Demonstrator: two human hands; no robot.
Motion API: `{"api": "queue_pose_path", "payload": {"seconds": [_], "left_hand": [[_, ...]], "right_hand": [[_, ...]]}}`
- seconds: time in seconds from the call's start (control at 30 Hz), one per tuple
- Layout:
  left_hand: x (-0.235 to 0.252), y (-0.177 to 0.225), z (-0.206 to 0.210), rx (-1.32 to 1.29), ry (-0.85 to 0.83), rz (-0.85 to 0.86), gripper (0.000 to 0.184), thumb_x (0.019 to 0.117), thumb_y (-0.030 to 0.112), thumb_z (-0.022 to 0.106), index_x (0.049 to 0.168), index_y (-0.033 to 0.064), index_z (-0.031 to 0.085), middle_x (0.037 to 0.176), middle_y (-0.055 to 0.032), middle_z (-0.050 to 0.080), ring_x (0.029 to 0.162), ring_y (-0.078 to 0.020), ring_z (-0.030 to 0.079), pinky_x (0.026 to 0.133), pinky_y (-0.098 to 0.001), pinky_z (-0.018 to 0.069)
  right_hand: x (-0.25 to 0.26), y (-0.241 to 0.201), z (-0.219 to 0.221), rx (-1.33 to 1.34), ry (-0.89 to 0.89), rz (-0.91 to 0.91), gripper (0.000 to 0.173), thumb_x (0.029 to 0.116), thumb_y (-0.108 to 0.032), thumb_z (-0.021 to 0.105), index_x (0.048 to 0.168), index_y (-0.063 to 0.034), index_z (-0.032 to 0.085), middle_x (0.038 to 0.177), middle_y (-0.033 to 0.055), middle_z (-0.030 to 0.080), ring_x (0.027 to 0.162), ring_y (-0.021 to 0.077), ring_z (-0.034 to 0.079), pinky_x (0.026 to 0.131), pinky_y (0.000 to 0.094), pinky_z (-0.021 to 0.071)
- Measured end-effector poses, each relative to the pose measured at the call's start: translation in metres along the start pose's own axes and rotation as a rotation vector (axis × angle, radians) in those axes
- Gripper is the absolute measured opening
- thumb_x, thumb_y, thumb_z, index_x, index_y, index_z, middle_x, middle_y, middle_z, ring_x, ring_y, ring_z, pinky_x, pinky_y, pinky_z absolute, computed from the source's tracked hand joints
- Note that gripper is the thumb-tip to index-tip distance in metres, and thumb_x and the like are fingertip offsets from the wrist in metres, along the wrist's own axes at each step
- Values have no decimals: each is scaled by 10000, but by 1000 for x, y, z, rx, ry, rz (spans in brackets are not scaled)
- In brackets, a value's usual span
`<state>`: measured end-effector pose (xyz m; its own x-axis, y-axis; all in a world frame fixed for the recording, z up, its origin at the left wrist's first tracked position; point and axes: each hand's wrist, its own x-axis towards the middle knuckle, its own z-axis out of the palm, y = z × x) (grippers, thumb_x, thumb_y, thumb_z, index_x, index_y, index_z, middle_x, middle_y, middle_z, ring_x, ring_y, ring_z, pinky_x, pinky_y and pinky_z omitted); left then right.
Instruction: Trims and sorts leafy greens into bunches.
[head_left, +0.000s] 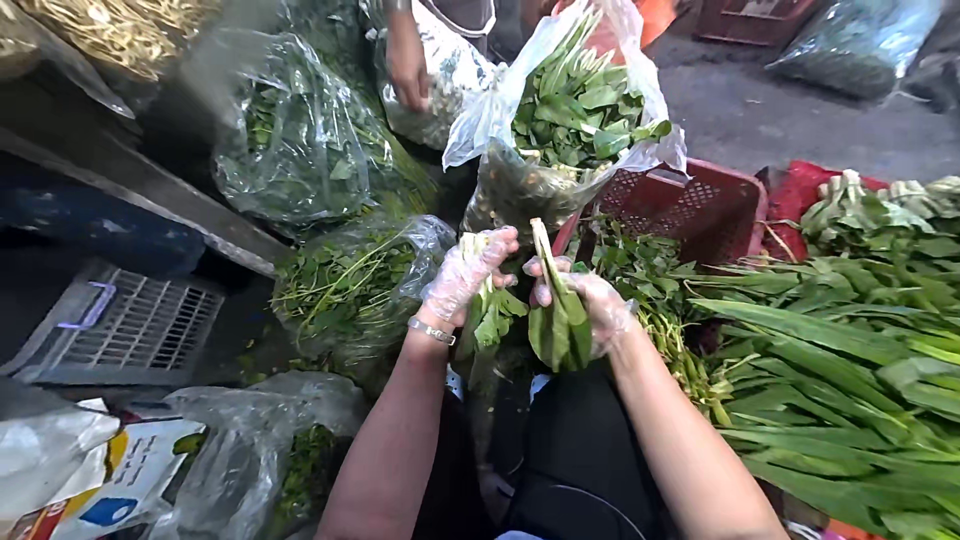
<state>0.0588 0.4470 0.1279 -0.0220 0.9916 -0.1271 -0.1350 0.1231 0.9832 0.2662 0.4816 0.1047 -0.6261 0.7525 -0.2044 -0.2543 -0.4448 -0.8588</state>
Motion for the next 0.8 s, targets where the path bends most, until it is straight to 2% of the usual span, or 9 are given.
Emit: {"api": "queue_pose_path", "payload": {"seconds": [0.1, 0.2, 0.3, 0.33, 0.4, 0.47, 0.57, 0.67, 0.8], "left_hand": [[-2, -2, 14, 73, -7, 28, 363, 1009, 220, 595, 1332, 56, 599, 1099, -25, 717, 718, -47, 624, 584, -198, 512], [-1, -2, 24, 135, -8, 53, 295, 1011, 188, 601, 1269, 52, 643, 1056, -17, 743, 747, -25, 639, 604, -183, 502], [1, -3, 25, 205, -7, 48, 273, 1014, 162, 617, 1257, 44, 651, 925, -17, 732, 637, -33, 585, 554, -186, 474], [1, -2, 25, 246, -27, 39, 269, 1012, 142, 626, 1258, 36, 657, 910, -21, 740, 628, -34, 593, 547, -188, 476], [0, -1, 29, 334, -76, 3, 260, 995, 127, 656, 1238, 35, 673, 883, -7, 736, 632, -19, 601, 555, -182, 484], [1, -5, 35, 433, -128, -54, 237, 982, 151, 684, 1197, 51, 697, 856, 4, 732, 636, -21, 601, 584, -201, 498], [2, -7, 46, 601, -217, -66, 190, 977, 190, 690, 1115, 61, 715, 858, -1, 718, 693, -51, 613, 679, -270, 522], [2, -8, 54, 658, -279, -62, 172, 976, 195, 688, 1070, 53, 718, 855, -15, 695, 730, -68, 605, 721, -297, 518], [1, -5, 57, 755, -334, -56, 171, 982, 215, 682, 1037, 57, 720, 860, -42, 686, 768, -116, 613, 765, -366, 517]], "right_hand": [[-2, -2, 30, -336, 244, -26, 201, 1024, -59, 507, 1159, -42, 654, 900, 24, 708, 777, 76, 669, 721, 261, 582], [-3, 1, 39, -634, 284, -56, 167, 1000, -102, 609, 1147, -44, 665, 951, 21, 678, 790, 52, 627, 722, 258, 541], [-13, -3, 19, -720, 297, -85, 486, 968, -193, 600, 1439, -102, 523, 1215, 95, 642, 1013, 159, 640, 863, 387, 552], [-19, -8, 12, -758, 312, -86, 490, 1029, -217, 515, 1506, -123, 455, 1229, 105, 638, 1001, 161, 630, 849, 387, 539], [-31, -14, -1, -892, 319, -162, 437, 1069, -217, 383, 1478, -113, 496, 1034, 53, 641, 819, 95, 581, 745, 314, 512], [-42, -18, -6, -1000, 280, -198, 364, 1065, -175, 413, 1343, -71, 623, 937, 47, 651, 777, 98, 580, 742, 322, 508], [-53, -14, -9, -1094, 262, -267, 335, 1056, -144, 478, 1309, -8, 651, 1124, 157, 702, 1006, 222, 670, 937, 430, 528], [-57, -8, -13, -1104, 279, -267, 444, 1057, -210, 443, 1478, -92, 526, 1215, 134, 692, 1013, 204, 681, 907, 439, 543], [-58, -5, -16, -1122, 269, -272, 421, 1061, -203, 472, 1454, -102, 580, 1224, 146, 709, 1089, 246, 683, 972, 492, 519]]}}
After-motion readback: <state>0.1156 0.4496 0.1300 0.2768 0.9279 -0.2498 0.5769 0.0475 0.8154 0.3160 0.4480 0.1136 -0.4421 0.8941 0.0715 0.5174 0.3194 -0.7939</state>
